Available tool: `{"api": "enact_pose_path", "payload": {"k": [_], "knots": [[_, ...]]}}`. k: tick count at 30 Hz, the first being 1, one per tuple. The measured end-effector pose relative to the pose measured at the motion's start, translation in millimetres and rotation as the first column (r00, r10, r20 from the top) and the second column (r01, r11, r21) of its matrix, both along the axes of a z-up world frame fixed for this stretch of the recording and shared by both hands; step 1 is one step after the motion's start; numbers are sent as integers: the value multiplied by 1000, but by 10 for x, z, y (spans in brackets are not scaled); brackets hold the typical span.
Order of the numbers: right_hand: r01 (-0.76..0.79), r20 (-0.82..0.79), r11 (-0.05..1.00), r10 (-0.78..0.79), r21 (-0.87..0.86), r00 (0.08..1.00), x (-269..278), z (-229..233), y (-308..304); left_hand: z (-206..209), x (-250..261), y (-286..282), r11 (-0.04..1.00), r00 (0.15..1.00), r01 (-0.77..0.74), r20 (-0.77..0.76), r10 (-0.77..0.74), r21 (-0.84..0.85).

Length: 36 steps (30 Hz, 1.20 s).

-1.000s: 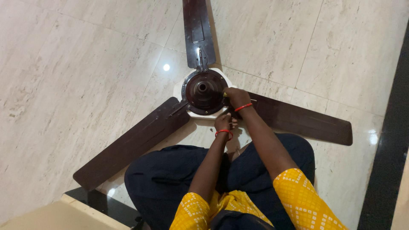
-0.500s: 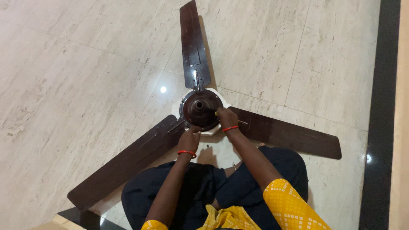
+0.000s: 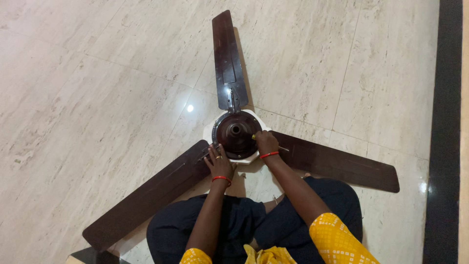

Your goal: The person sits on the floor and attaches fan blades to the fan motor housing using a screwdriver. They secure each blade with screws, tightening them in sequence.

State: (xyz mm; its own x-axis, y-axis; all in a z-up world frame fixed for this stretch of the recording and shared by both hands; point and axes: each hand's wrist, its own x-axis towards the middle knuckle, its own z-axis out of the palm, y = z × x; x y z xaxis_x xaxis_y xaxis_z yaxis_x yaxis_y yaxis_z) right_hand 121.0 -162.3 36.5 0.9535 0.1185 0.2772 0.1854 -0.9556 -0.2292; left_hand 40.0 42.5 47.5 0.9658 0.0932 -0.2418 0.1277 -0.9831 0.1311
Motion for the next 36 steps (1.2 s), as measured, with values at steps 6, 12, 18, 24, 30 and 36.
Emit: {"api": "enact_pose_path", "payload": {"k": [6,12,18,24,30,36], "knots": [[72,-121,983,-52,169,991,62,51,-79,64,-21,-8,1000,1000,-15,-2,15,26],[191,-334,935,-85,299,939,56,252,-156,80,-19,-41,1000,1000,-18,0,18,26],[210,-273,864,-88,458,958,-70,321,-87,39,-25,-38,1000,1000,-21,13,21,19],[101,-186,891,-19,442,982,-5,183,-126,61,-40,-19,1000,999,-13,46,13,-6],[-29,-128,985,51,172,991,-11,54,-220,67,-30,-34,999,999,-26,23,27,-33],[38,-111,974,-14,223,994,-31,167,-155,105,-37,-26,1000,1000,-21,-13,21,-7]]}}
